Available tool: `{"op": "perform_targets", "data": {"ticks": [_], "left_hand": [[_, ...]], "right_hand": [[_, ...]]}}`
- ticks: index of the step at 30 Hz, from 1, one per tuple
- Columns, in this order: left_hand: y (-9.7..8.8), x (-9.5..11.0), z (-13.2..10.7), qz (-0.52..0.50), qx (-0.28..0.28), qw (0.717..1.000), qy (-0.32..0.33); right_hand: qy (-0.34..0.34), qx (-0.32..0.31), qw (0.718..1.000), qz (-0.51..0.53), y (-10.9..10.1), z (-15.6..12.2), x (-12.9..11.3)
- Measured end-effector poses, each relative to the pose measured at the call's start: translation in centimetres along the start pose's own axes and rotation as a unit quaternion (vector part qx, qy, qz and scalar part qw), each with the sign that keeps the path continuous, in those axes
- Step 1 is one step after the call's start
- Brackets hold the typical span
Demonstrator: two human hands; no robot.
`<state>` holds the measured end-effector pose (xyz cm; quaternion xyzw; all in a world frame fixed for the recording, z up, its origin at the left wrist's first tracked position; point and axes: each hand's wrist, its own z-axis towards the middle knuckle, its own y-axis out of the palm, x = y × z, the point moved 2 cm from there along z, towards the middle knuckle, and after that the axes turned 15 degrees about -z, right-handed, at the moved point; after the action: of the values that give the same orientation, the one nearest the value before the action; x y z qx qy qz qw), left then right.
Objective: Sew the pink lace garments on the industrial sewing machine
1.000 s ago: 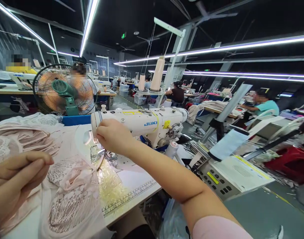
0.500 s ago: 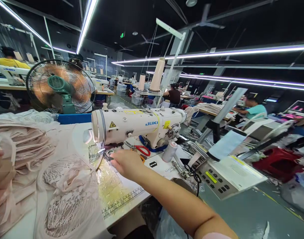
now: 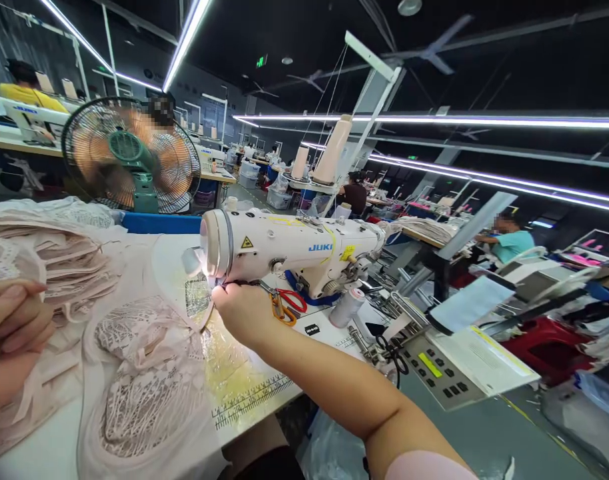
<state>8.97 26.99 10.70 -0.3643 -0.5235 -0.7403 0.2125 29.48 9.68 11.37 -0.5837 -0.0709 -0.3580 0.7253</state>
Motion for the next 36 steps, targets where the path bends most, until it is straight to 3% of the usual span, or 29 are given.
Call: {"op": "perform_targets", "data": {"ticks": [6,11,17,23,36], "left_hand": [[1.6,-0.3,-1.3,-0.003,0.020,1.000,-0.006],[1.4,-1.2,-1.6,0.014,-0.023,1.000,-0.013],[0.8,-1.8,-1.4,0.039,-0.031,0.999,-0.016],[0.1,-2.4,-1.1,0.053,-0.031,0.998,-0.015],[0.7,-2.2,-1.4,0.051,-0.015,0.998,-0.035]], "right_hand": [[0.007,0.029,0.998,-0.047,0.2,0.1,0.0],[0.001,0.030,0.997,-0.064,-0.3,-0.2,0.0],[-0.189,-0.031,0.980,-0.053,-0.5,-1.8,-1.7],[-0.127,-0.134,0.975,-0.126,0.8,-1.4,-0.3],[-0.122,-0.118,0.978,-0.121,0.8,-2.7,0.3]]}}
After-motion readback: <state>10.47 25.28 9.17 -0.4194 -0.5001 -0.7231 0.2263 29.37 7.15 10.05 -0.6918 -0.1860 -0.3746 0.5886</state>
